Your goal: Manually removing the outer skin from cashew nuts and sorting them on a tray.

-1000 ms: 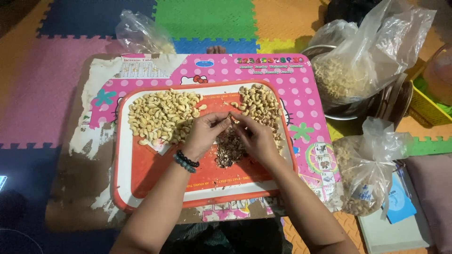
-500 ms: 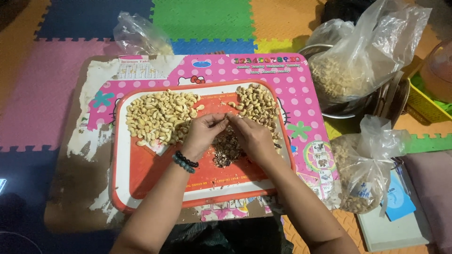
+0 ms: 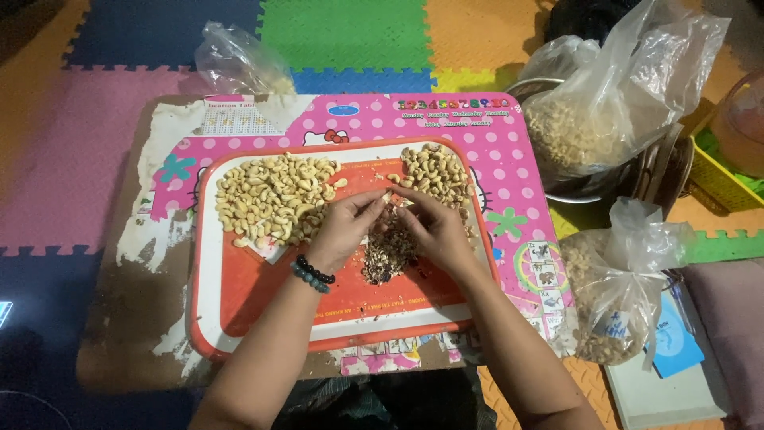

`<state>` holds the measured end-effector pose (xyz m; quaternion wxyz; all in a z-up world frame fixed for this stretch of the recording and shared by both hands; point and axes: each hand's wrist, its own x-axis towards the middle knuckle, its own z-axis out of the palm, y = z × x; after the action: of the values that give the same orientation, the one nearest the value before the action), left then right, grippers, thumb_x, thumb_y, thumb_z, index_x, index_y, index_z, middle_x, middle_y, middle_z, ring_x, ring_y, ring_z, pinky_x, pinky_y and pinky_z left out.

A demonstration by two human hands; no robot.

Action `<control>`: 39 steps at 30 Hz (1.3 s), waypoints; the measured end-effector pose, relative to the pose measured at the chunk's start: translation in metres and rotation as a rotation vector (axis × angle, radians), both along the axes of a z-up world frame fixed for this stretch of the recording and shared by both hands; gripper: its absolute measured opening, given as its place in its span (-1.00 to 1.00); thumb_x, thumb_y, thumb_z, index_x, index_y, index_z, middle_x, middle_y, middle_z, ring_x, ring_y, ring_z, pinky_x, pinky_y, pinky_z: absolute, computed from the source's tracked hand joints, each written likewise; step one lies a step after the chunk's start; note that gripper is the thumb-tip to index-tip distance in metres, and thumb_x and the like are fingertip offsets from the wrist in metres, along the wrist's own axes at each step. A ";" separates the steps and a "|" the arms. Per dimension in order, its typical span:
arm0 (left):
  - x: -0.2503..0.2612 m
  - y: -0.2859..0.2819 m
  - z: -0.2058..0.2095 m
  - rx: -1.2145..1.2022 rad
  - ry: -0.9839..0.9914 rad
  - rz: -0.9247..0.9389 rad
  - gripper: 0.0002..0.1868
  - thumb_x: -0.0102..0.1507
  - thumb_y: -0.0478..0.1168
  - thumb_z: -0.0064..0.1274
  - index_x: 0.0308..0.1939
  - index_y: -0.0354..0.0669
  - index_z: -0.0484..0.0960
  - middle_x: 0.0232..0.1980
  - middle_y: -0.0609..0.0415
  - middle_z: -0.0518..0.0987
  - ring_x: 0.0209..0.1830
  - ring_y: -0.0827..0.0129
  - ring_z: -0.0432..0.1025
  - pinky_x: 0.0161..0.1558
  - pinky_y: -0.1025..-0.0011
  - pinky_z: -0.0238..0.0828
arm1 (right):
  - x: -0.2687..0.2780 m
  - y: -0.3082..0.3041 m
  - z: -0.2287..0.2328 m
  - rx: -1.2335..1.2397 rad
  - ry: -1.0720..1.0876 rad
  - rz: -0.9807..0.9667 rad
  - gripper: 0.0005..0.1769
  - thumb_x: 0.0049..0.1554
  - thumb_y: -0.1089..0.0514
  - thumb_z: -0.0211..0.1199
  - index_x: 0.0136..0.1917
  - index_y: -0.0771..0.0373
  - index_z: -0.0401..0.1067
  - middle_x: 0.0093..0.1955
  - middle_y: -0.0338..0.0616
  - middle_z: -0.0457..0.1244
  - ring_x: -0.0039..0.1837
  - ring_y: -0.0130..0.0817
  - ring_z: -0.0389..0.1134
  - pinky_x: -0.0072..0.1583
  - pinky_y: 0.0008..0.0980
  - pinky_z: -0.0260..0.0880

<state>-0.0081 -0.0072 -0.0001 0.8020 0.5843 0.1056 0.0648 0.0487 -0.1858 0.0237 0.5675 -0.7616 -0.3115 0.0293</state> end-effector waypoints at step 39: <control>0.006 0.018 0.006 -0.050 0.043 0.236 -0.70 0.36 -0.13 0.14 0.10 -0.16 0.54 -0.35 -0.10 0.63 -0.51 0.36 0.55 -0.47 0.45 0.65 | 0.030 -0.019 -0.011 -0.440 -0.297 -0.442 -0.45 0.20 0.19 0.31 0.44 -0.10 0.40 -0.02 -0.13 0.47 -0.04 -0.07 0.52 0.02 -0.07 0.52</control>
<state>-0.0024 0.0113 0.0064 0.8006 0.5491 0.1924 0.1433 0.0782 -0.2047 0.0125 0.3306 -0.9108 -0.2046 -0.1390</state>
